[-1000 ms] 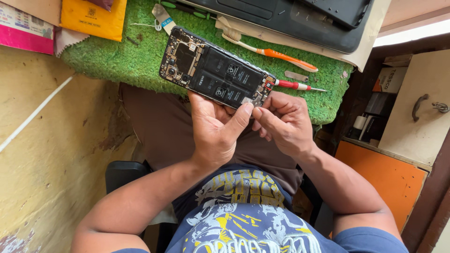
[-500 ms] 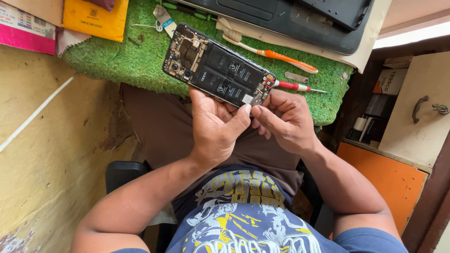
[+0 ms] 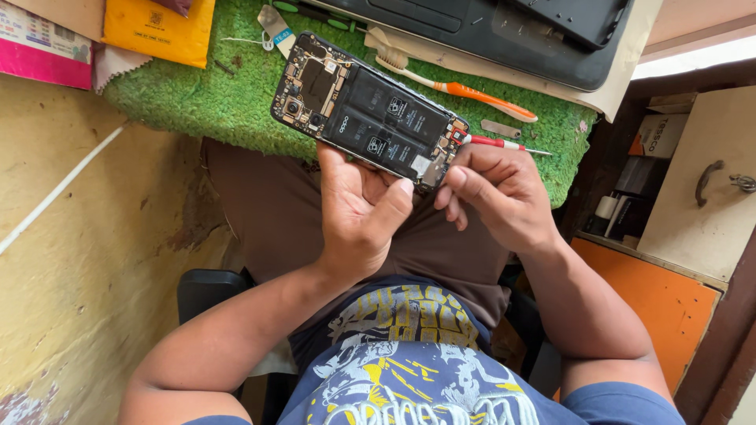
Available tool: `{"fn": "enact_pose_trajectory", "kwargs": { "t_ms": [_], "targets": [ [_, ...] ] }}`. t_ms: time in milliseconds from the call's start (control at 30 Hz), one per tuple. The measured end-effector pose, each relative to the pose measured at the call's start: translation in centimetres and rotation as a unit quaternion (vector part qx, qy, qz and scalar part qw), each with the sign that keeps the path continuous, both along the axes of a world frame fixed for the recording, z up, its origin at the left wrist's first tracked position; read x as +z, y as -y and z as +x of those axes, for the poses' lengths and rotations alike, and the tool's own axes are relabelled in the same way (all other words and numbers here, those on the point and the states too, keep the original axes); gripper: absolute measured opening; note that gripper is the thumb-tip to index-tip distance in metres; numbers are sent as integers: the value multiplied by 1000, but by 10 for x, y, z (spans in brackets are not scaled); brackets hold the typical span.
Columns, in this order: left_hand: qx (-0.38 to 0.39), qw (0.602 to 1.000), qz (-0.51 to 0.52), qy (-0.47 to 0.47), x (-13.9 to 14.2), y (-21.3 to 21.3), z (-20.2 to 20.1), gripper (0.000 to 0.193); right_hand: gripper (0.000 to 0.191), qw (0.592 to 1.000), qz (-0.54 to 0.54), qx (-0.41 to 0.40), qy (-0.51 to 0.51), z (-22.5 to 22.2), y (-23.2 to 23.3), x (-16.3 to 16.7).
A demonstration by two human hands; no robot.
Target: The person repairs a smartphone at a workbench, prying open the back cover and working on the internal components with a small tool. They then align the frame, press the back cover into place, and use a screwdriver on the edge of the reassembled phone.
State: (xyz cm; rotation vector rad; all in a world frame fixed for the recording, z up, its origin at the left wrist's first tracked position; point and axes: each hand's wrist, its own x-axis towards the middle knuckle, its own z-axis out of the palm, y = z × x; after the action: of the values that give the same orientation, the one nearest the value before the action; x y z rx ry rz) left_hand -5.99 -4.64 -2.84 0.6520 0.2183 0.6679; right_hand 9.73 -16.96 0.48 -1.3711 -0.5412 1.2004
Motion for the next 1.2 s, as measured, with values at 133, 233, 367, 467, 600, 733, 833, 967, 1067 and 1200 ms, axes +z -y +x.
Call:
{"fn": "enact_pose_trajectory", "kwargs": {
  "t_ms": [133,233,367,467,600,733,833,967,1067,1200],
  "targets": [
    [9,1000,-2,-14,2,4,3,67,18,999,-27,-13,12,-1,-2,-2],
    [-6,1000,15,-12,5,7,3,64,15,998,-52,-17,25,-5,-4,-3],
    [-24,1000,14,14,8,8,3,56,15,997,-65,-14,27,-6,-5,-1],
    [-32,999,15,1,10,8,1,56,16,997,-73,-37,-1,-7,-4,1],
    [-23,999,16,-32,10,7,1,58,15,995,-80,-64,-20,-7,-2,2],
    [-30,999,-30,3,6,-4,4,40,18,997,-58,-55,10,-3,2,-1],
    [-37,997,-65,11,3,-9,7,31,21,997,-44,-64,17,-3,5,-2],
    [-23,998,-57,-2,0,-8,8,30,16,997,-45,-28,55,-2,5,-2],
    [-22,999,-32,-12,-2,-4,8,24,15,997,-42,-15,65,-1,3,0],
    [-28,999,-20,-3,-3,-1,6,23,16,994,-70,-27,77,-2,0,0]
  ]
}}
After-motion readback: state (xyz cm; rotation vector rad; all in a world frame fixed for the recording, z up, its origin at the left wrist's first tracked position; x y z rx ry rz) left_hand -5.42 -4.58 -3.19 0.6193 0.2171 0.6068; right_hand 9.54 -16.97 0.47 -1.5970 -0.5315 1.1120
